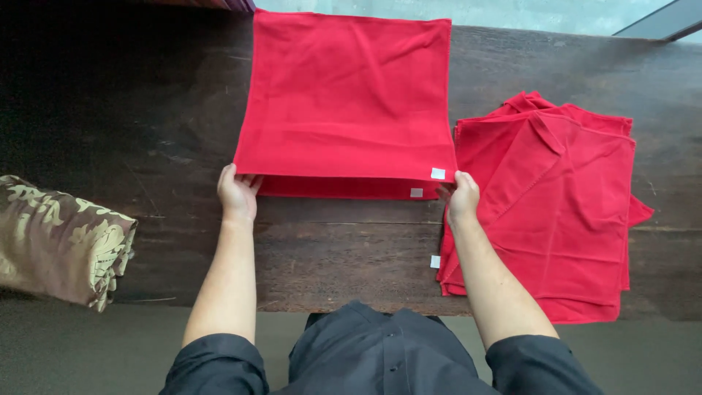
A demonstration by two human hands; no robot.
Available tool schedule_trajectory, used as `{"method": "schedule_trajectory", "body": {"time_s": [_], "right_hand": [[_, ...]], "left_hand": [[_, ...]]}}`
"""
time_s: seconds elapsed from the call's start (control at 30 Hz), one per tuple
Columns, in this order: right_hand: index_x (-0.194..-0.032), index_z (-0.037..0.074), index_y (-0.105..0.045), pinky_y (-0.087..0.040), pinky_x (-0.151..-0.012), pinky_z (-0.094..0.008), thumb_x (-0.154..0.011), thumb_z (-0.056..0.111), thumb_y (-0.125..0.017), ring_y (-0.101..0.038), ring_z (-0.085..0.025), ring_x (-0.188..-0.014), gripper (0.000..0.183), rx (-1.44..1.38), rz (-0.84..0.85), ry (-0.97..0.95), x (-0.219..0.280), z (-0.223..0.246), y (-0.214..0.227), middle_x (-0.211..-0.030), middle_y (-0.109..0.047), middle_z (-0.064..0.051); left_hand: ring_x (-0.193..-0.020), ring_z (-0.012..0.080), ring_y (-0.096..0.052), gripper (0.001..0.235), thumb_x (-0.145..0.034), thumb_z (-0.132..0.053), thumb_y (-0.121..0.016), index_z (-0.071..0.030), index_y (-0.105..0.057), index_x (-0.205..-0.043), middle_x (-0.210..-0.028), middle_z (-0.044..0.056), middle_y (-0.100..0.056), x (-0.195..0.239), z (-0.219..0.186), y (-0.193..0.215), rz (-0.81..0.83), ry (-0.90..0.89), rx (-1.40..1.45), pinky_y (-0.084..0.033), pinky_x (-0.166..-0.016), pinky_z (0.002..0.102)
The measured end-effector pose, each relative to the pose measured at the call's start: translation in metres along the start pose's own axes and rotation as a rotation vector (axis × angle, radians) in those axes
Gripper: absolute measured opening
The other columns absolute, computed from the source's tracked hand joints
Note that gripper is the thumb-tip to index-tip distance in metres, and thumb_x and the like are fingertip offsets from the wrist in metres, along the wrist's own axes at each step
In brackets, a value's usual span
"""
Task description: The person folds a stack of red cloths on a wooden table. They pick up each cloth, unfold it, and fold it into a smaller square, placing it on top of the previous ones to form a neat pile.
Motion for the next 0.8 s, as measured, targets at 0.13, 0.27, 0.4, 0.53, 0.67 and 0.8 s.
{"method": "schedule_trajectory", "body": {"time_s": [0.13, 0.27, 0.4, 0.53, 0.67, 0.8], "right_hand": [[-0.105, 0.015, -0.063, -0.062, -0.08, -0.056, -0.104, 0.033, -0.056, -0.07, -0.036, -0.09, 0.02, 0.129, -0.025, -0.087, 0.003, -0.01, 0.002, -0.102, -0.063, -0.016], [-0.123, 0.007, -0.057, -0.059, -0.082, -0.063, -0.108, 0.033, -0.055, -0.071, -0.046, -0.102, 0.03, 0.343, 0.036, -0.104, 0.004, -0.024, 0.007, -0.121, -0.063, -0.025], [-0.131, 0.002, -0.051, -0.065, -0.065, -0.045, -0.106, 0.021, -0.057, -0.077, -0.031, -0.08, 0.032, 0.534, 0.028, -0.086, -0.016, -0.044, 0.018, -0.099, -0.073, -0.022], [-0.131, 0.002, -0.051, -0.065, -0.06, -0.044, -0.104, 0.019, -0.06, -0.076, -0.026, -0.073, 0.033, 0.538, 0.016, -0.057, -0.022, -0.047, 0.019, -0.094, -0.074, -0.019], [-0.123, 0.001, -0.056, -0.065, -0.053, -0.043, -0.101, 0.015, -0.064, -0.073, -0.025, -0.064, 0.027, 0.595, 0.026, 0.01, -0.025, -0.049, 0.022, -0.088, -0.072, -0.019], [-0.112, -0.001, -0.063, -0.061, -0.041, -0.034, -0.096, 0.014, -0.069, -0.072, -0.023, -0.055, 0.023, 0.823, 0.048, 0.101, 0.011, -0.012, 0.004, -0.082, -0.074, -0.018]], "left_hand": [[-0.112, 0.037, -0.064, 0.017, -0.105, -0.036, -0.053, -0.02, -0.059, -0.106, -0.115, 0.01, -0.057, -0.021, 0.027, 0.023, -0.033, 0.022, -0.253, -0.039, -0.108, 0.06], [-0.112, 0.0467, -0.066, 0.027, -0.106, -0.034, -0.055, -0.011, -0.057, -0.121, -0.127, 0.022, -0.057, -0.022, 0.035, 0.04, -0.104, -0.007, -0.463, -0.048, -0.098, 0.061], [-0.104, 0.0443, -0.072, 0.038, -0.106, -0.03, -0.056, 0.001, -0.055, -0.127, -0.124, 0.031, -0.063, -0.023, 0.039, 0.047, -0.125, -0.034, -0.635, -0.061, -0.078, 0.049], [-0.097, 0.0403, -0.074, 0.037, -0.106, -0.029, -0.056, 0.002, -0.056, -0.127, -0.117, 0.028, -0.068, -0.031, 0.042, 0.054, -0.119, -0.037, -0.68, -0.063, -0.072, 0.045], [-0.085, 0.0318, -0.077, 0.029, -0.106, -0.026, -0.058, -0.002, -0.057, -0.121, -0.101, 0.021, -0.074, -0.046, 0.049, 0.066, -0.157, -0.076, -0.76, -0.063, -0.061, 0.039], [-0.065, 0.0253, -0.075, 0.02, -0.102, -0.016, -0.063, 0.001, -0.063, -0.111, -0.079, 0.018, -0.074, -0.043, 0.042, 0.062, -0.188, -0.193, -0.924, -0.059, -0.053, 0.028]]}}
Point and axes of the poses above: each hand's wrist, its own x-axis away from the middle knuckle, its own y-axis out of the back of the hand, z = x × y, the point moved 4 cm from there along -x, towards the middle knuckle
